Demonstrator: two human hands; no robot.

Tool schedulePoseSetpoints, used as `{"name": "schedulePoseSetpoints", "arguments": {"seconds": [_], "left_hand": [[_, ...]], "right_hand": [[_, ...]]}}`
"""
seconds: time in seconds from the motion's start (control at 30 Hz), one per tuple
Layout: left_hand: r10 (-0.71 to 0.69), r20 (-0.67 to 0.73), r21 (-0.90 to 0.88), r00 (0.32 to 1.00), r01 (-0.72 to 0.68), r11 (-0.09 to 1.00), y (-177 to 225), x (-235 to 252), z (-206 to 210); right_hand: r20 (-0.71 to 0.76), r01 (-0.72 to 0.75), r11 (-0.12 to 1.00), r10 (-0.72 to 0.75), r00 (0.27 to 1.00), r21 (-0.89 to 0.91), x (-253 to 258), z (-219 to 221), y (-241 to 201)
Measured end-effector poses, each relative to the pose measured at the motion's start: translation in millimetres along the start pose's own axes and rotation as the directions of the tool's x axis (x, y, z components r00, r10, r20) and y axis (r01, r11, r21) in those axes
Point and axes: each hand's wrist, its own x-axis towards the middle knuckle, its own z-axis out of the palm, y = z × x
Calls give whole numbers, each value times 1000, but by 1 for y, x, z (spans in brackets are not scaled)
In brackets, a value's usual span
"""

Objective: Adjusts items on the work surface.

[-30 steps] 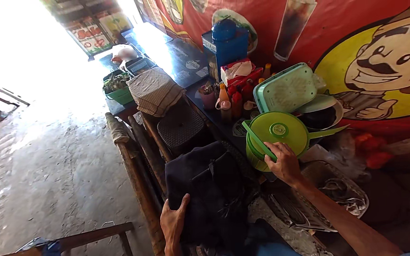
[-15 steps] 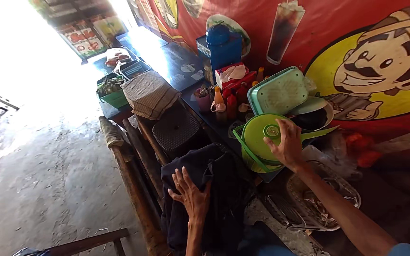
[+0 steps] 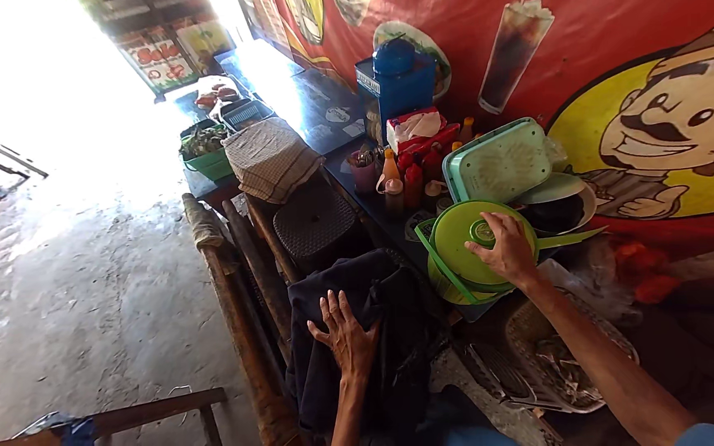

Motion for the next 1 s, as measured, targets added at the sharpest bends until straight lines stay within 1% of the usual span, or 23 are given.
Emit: {"name": "schedulePoseSetpoints", "arguments": {"seconds": [0.1,0.2,0.27,0.33,0.4,0.47,0.6,0.67,0.8,0.9,1.0], "left_hand": [[-2,22,4,1000,1,1000,0,0,-2],[1,20,7,1000,-1,1000,0,0,-1],[4,10,10,1000,-4,1000,0,0,-1],[1,20,12,1000,-1,1000,1,0,-2],[-7,26,11,1000,6,1000,0,1,-2],[-9,29,15,1000,9,1000,0,0,-2],[-14,35,18,999,13,1000,1,0,-2],[-17,35,18,999,17,1000,1,0,-2],[-21,38,23,999,20,1000,0,0,-1],[-15,33,22,999,15,1000,-1,0,-1],[-15,42,28,999,14,1000,-1,0,-2]], "right_hand": [[-75,61,997,-64,995,-40,-24,-4,-20],[-85,169,981,-177,981,-91,-53,8,-31],[-78,192,976,-200,977,-100,-63,20,-29],[-111,162,983,-172,979,-89,-62,25,-24],[-168,103,992,-113,979,-70,-50,20,-21],[-176,47,997,-57,983,-56,-34,11,-13],[-3,-41,999,41,999,30,-2,3,6],[-6,-46,996,47,999,82,5,3,9],[-118,-5,995,16,993,99,5,2,-4],[-209,42,997,-29,977,61,3,-4,-15],[-261,36,999,-36,965,-5,2,-21,-12]]}}
